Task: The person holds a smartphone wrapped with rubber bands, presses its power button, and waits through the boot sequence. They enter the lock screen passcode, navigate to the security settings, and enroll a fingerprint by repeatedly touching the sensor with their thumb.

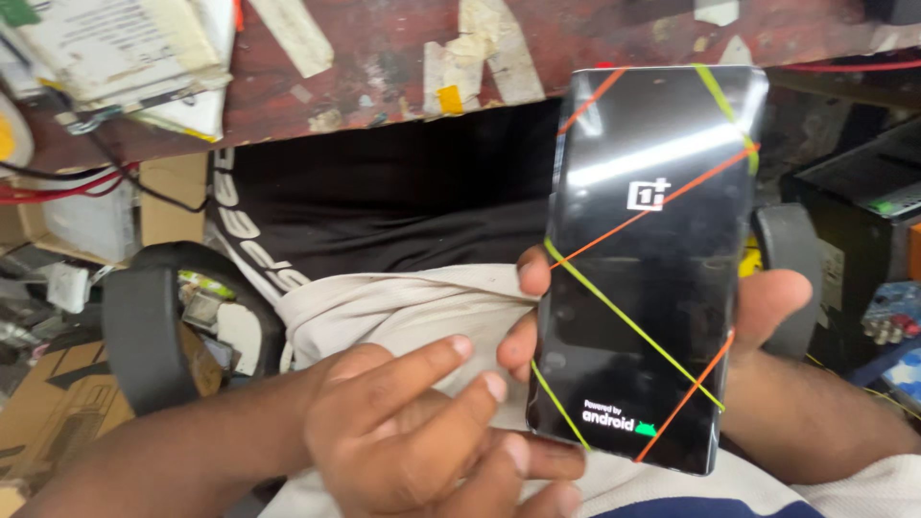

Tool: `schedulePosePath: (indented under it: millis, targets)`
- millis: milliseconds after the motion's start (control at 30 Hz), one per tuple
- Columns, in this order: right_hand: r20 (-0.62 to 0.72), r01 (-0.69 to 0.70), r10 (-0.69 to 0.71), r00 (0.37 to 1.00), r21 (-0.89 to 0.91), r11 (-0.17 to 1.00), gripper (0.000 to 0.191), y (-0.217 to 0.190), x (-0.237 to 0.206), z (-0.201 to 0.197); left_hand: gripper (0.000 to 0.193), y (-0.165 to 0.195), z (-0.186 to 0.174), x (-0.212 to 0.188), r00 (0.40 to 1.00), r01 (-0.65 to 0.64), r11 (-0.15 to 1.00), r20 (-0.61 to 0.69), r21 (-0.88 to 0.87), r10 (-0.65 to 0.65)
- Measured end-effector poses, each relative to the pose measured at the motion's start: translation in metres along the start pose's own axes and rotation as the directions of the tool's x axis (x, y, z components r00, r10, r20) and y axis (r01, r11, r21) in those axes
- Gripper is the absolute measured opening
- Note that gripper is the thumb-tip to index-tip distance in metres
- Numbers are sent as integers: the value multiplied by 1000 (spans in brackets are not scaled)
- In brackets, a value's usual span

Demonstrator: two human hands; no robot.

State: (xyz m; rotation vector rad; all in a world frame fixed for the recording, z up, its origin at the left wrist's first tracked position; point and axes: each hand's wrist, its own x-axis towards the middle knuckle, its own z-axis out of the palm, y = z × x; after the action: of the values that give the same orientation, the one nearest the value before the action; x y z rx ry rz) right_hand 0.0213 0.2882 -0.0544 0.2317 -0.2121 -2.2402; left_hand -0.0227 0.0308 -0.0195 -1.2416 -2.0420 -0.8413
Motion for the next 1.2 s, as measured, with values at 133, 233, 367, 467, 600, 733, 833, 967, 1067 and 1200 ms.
schedulePosePath:
  millis: [133,233,367,467,600,733,833,967,1067,1200]
  targets:
    - [-82,89,-98,992,-101,991,131,8,1,-5,31,3,3,-6,989,-145,982,-22,117,149]
    - [-258,157,-244,935,-314,936,132,13,0,-2,29,6,7,-5,992,-98,991,-71,87,105]
    - [-395,46,-165,904,-293,955,139,13,-6,5,12,13,9,2,992,3,1000,-122,-10,-4]
    - [-399,11,-120,909,-265,964,141,11,-7,5,9,11,10,4,993,27,999,-115,-40,-31]
    - [-418,-6,-117,901,-280,960,140,12,-5,7,8,11,10,6,995,19,998,-100,-55,-24]
    - [-419,-1,-148,896,-334,943,138,13,0,10,9,12,10,7,994,52,996,-88,-76,-58]
    - [-439,-9,-150,886,-339,941,136,11,3,16,8,12,9,8,996,58,994,-65,-88,-64]
    - [-413,5,-154,898,-339,941,130,7,8,20,8,17,14,10,988,113,989,-95,-94,-122]
    - [-417,51,-243,876,-420,906,123,8,11,23,8,17,15,9,988,108,990,-104,-87,-117]
    - [-415,110,-337,845,-482,869,113,13,15,24,10,15,13,7,995,66,995,-73,-73,-71]
